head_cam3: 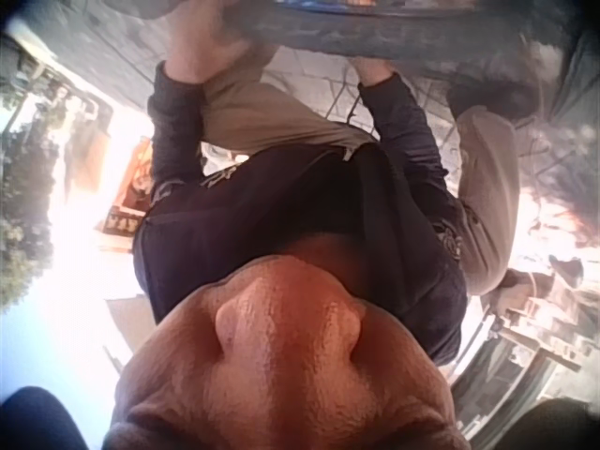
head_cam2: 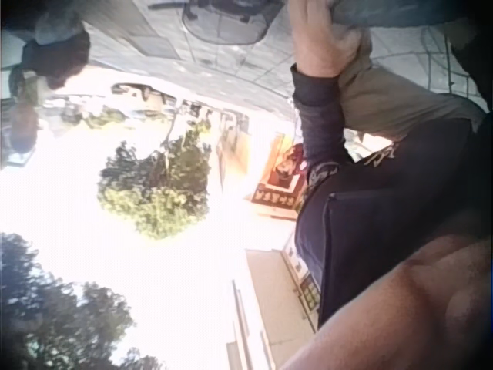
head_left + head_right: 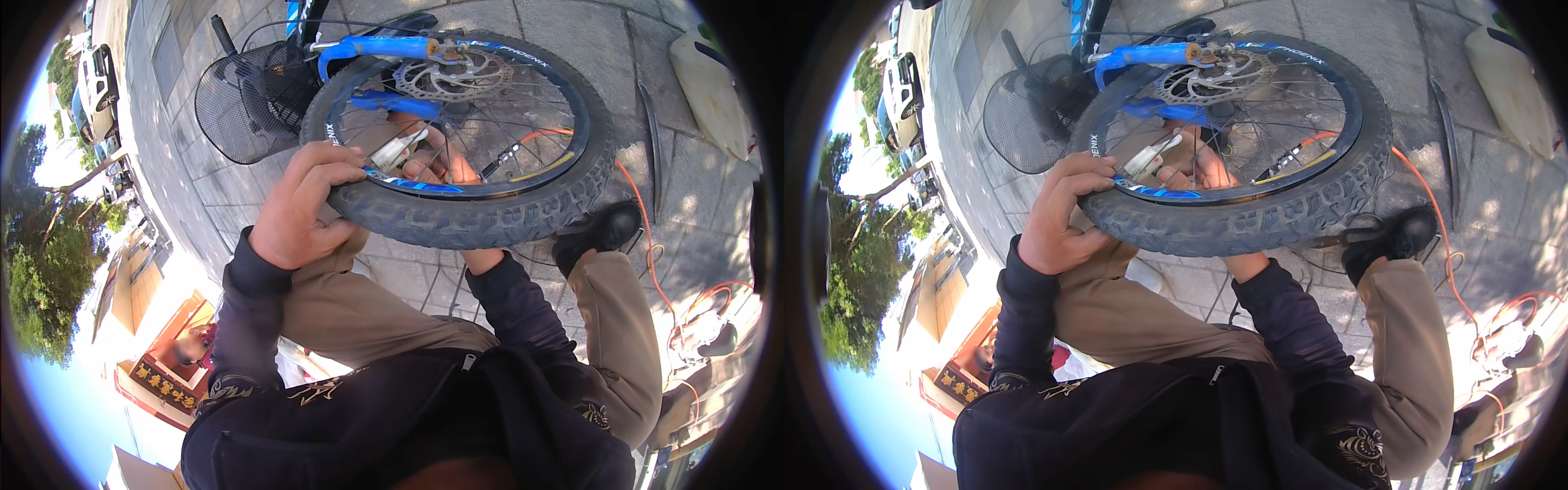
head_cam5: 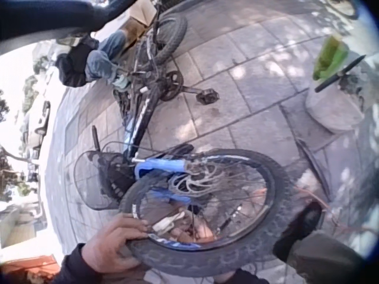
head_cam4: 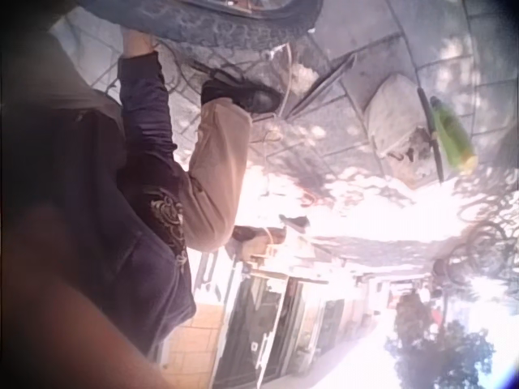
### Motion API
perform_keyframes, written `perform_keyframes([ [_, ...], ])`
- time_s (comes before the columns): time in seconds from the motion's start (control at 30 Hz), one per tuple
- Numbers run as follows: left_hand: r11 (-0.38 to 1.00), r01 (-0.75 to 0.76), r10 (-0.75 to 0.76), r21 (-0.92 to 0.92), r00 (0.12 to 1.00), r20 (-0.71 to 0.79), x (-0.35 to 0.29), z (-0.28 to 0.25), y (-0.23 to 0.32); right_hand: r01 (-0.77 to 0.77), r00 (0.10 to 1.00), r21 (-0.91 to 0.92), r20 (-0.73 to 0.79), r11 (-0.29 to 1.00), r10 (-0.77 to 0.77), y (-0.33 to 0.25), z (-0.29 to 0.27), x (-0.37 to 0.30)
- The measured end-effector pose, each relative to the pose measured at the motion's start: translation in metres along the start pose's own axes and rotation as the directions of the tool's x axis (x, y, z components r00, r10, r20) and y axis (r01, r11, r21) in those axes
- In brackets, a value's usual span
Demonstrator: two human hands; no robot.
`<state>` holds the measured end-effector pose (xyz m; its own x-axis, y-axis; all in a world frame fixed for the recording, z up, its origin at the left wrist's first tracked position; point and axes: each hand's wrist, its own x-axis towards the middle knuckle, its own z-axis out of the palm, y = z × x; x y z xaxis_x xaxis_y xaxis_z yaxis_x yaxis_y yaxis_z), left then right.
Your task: The person sits on the ground and works on a blue bicycle, using a wrench to loosen the front wheel axle nuts and remove the wheel. They then use a hand pump to inflate the tire and reattach the wheel to the frame.
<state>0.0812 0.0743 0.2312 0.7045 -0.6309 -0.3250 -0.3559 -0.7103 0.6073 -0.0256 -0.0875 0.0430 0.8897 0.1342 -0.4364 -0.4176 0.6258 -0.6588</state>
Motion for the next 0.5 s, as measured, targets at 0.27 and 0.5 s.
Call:
perform_keyframes([
  [0.27, 0.973, -0.099, 0.144, 0.207, 0.967, -0.212, -0.01, 0.02, -0.004, -0.022, 0.999, 0.261, -0.026, 0.965, 0.03, -0.006, 0.022, -0.008],
  [0.5, 0.961, -0.148, 0.194, 0.234, 0.964, -0.184, -0.011, 0.018, -0.008, 0.035, 0.995, -0.227, 0.098, 0.973, -0.013, -0.005, 0.008, -0.015],
])
